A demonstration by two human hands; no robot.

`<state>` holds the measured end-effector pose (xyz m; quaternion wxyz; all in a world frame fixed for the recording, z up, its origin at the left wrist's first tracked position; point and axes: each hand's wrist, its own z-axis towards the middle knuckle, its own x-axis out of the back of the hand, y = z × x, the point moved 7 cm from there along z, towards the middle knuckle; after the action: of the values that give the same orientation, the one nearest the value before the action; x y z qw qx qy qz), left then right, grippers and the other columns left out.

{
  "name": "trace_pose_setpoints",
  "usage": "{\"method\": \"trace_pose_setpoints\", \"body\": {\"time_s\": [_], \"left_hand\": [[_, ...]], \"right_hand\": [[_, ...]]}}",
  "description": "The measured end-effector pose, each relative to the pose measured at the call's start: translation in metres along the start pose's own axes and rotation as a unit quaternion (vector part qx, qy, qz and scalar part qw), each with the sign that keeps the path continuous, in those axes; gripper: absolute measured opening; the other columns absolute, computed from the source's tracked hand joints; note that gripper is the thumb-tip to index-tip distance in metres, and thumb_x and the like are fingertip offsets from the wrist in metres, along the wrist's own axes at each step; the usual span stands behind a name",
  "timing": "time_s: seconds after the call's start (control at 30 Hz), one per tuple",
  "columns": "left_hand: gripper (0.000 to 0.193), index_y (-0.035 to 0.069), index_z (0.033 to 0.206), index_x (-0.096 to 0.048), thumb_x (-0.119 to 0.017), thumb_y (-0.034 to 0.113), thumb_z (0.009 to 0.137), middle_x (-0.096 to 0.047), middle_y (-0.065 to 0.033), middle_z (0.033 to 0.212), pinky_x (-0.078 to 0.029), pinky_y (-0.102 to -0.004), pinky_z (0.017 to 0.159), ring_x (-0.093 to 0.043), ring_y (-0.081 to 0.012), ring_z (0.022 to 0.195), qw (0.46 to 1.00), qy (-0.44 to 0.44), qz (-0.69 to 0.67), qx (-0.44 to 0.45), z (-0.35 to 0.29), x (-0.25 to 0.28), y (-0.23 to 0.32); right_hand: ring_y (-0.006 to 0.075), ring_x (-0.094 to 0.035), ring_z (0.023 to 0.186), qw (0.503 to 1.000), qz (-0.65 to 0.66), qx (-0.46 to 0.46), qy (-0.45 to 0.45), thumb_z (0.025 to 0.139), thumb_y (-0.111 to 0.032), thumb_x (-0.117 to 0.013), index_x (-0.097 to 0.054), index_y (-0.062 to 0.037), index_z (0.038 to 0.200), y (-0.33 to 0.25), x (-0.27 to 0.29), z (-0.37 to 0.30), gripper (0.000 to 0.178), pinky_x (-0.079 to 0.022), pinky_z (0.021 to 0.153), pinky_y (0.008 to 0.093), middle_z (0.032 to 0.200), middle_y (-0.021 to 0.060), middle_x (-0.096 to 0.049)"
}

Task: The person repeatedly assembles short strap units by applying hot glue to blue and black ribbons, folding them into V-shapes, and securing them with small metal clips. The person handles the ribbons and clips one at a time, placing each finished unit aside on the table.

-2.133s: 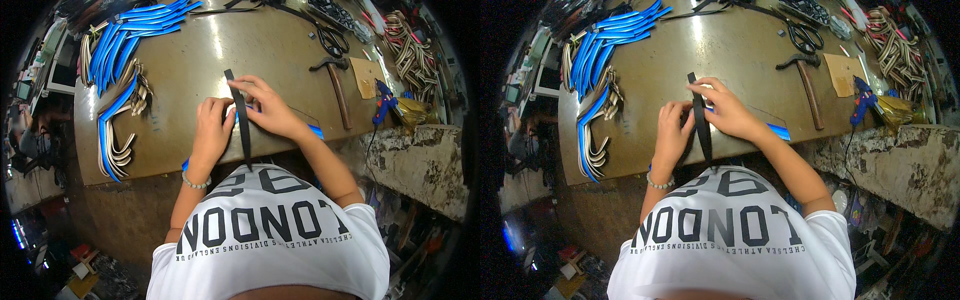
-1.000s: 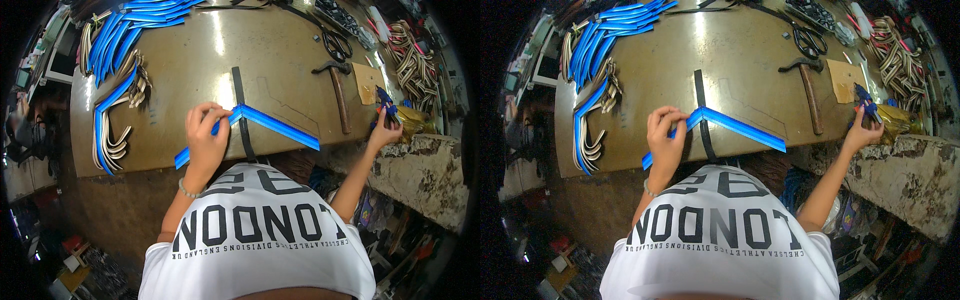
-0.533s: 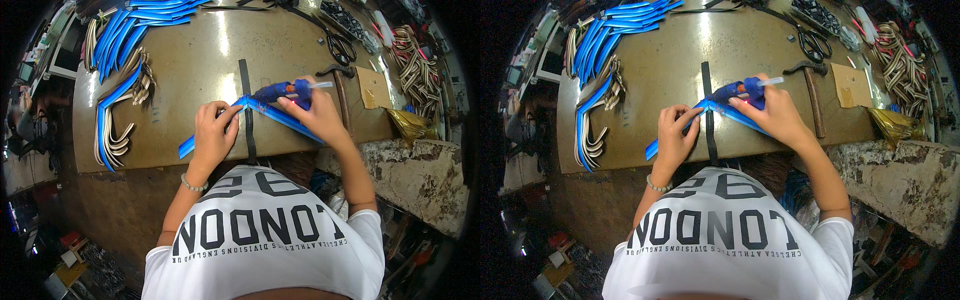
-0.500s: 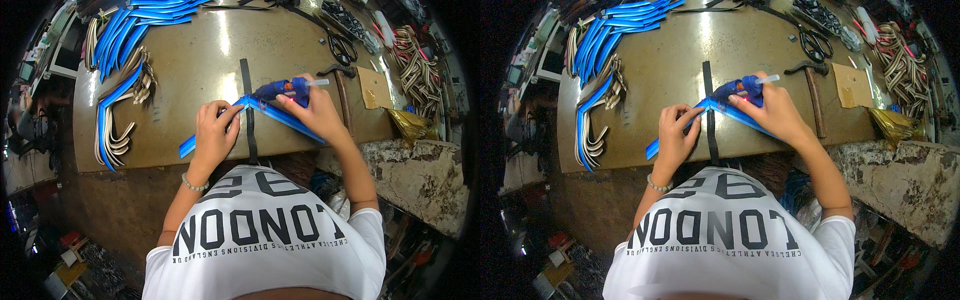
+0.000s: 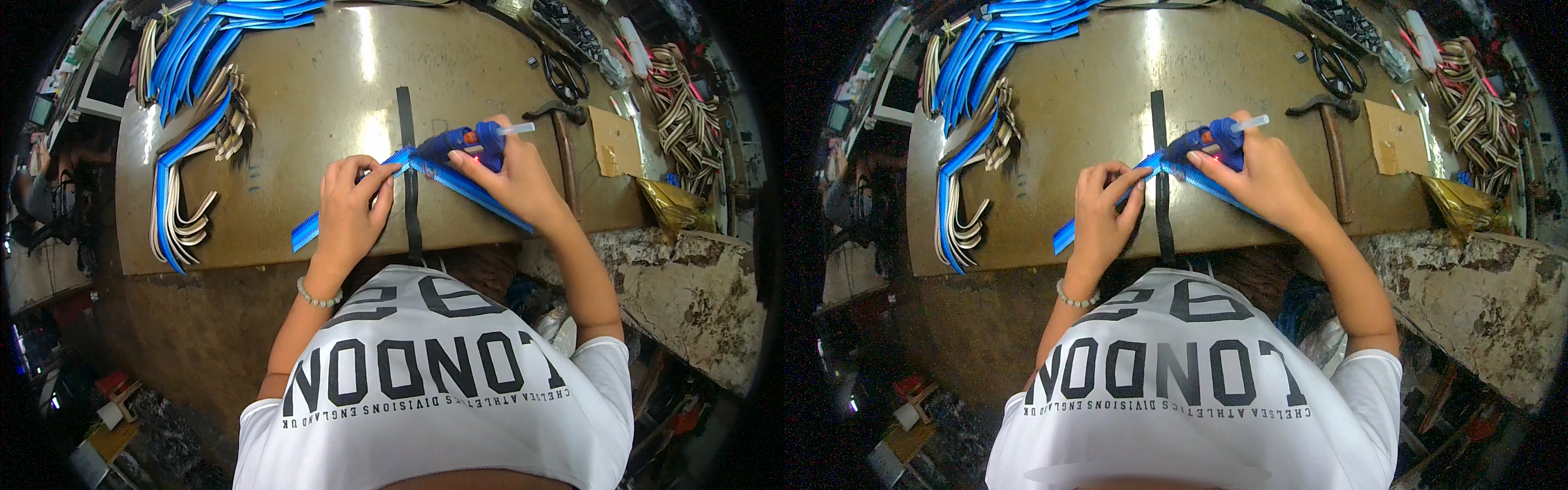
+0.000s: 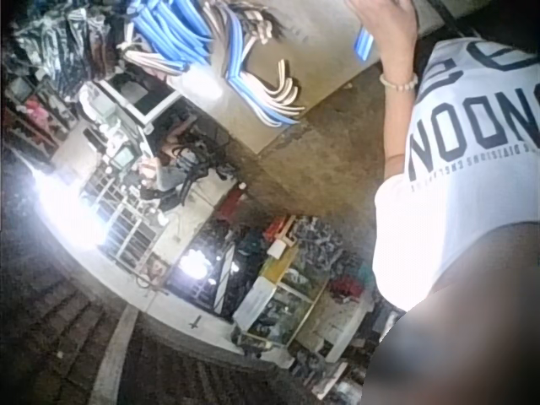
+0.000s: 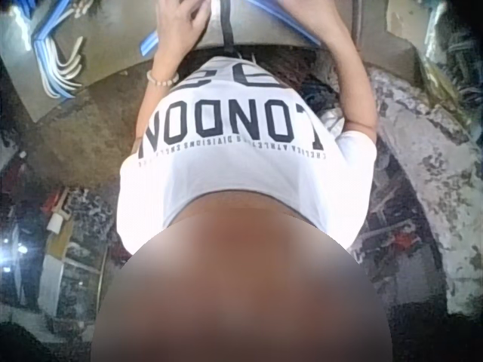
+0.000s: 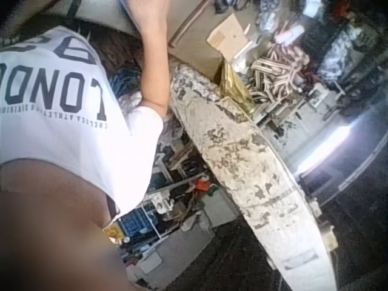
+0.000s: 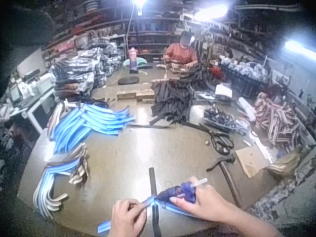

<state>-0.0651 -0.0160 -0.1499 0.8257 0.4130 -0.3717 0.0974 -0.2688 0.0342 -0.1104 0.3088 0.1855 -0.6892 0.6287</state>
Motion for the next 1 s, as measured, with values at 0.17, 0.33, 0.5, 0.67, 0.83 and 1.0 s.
{"method": "trace_pose_setpoints", "body": {"time_s": [0.17, 0.33, 0.5, 0.67, 0.83, 1.0], "left_hand": [[0.021, 0.011, 0.103, -0.073, -0.069, 0.007, 0.084, -0.061, -0.006, 0.097, -0.044, -0.0372, 0.083, -0.053, -0.0264, 0.091, 1.0, 0.0, 0.002, -0.005, 0.0, -0.001, 0.0], [0.021, 0.012, 0.103, -0.073, -0.069, 0.008, 0.083, -0.061, -0.0051, 0.098, -0.043, -0.0388, 0.085, -0.053, -0.0266, 0.094, 1.0, -0.007, 0.002, 0.0, 0.0, -0.001, -0.001], [0.022, 0.011, 0.104, -0.073, -0.068, 0.007, 0.083, -0.06, -0.0053, 0.098, -0.043, -0.0389, 0.085, -0.053, -0.0256, 0.093, 1.0, -0.012, 0.007, 0.008, 0.0, -0.001, 0.002], [0.021, 0.01, 0.104, -0.073, -0.068, 0.008, 0.083, -0.06, -0.0051, 0.099, -0.042, -0.0372, 0.084, -0.053, -0.0243, 0.092, 1.0, -0.021, 0.012, 0.004, 0.002, 0.0, 0.004], [0.02, 0.011, 0.104, -0.073, -0.068, 0.009, 0.084, -0.06, -0.0053, 0.098, -0.041, -0.0373, 0.083, -0.052, -0.0236, 0.091, 0.999, -0.03, 0.017, 0.008, 0.004, -0.003, 0.004], [0.022, 0.012, 0.105, -0.073, -0.069, 0.009, 0.084, -0.061, -0.0054, 0.1, -0.04, -0.0383, 0.084, -0.052, -0.0244, 0.094, 0.998, -0.046, 0.044, -0.005, 0.006, 0.0, 0.007]], "right_hand": [[0.0384, -0.07, 0.084, 0.999, 0.0, -0.032, -0.023, 0.087, -0.035, -0.074, -0.058, -0.0004, 0.102, -0.001, -0.004, -0.019, 0.042, -0.054, 0.073, 0.0398, 0.087, 0.0212, -0.071], [0.0273, -0.071, 0.073, 0.993, 0.053, -0.1, -0.044, 0.087, -0.034, -0.075, -0.061, 0.0014, 0.104, 0.013, 0.009, -0.043, 0.043, -0.054, 0.068, 0.0382, 0.086, 0.0159, -0.071], [0.0202, -0.067, 0.071, 0.901, 0.052, -0.227, 0.366, 0.091, -0.041, -0.07, -0.065, 0.0007, 0.102, 0.114, 0.118, -0.085, 0.043, -0.052, 0.07, 0.038, 0.087, 0.0102, -0.07], [0.0365, -0.068, 0.085, 0.768, -0.248, -0.474, 0.352, 0.096, -0.055, -0.054, -0.068, 0.004, 0.101, 0.162, 0.173, -0.145, 0.061, -0.05, 0.079, 0.0428, 0.09, 0.0213, -0.071], [0.0357, -0.068, 0.088, 0.878, -0.22, -0.32, 0.281, 0.096, -0.041, -0.058, -0.069, 0.0013, 0.104, 0.103, 0.172, -0.106, 0.045, -0.051, 0.08, 0.0428, 0.098, 0.023, -0.07], [0.0369, -0.059, 0.1, 0.937, -0.286, 0.044, 0.198, 0.09, -0.027, -0.067, -0.072, -0.0062, 0.11, 0.11, 0.126, 0.074, 0.03, -0.048, 0.09, 0.0449, 0.102, 0.0201, -0.064]]}}
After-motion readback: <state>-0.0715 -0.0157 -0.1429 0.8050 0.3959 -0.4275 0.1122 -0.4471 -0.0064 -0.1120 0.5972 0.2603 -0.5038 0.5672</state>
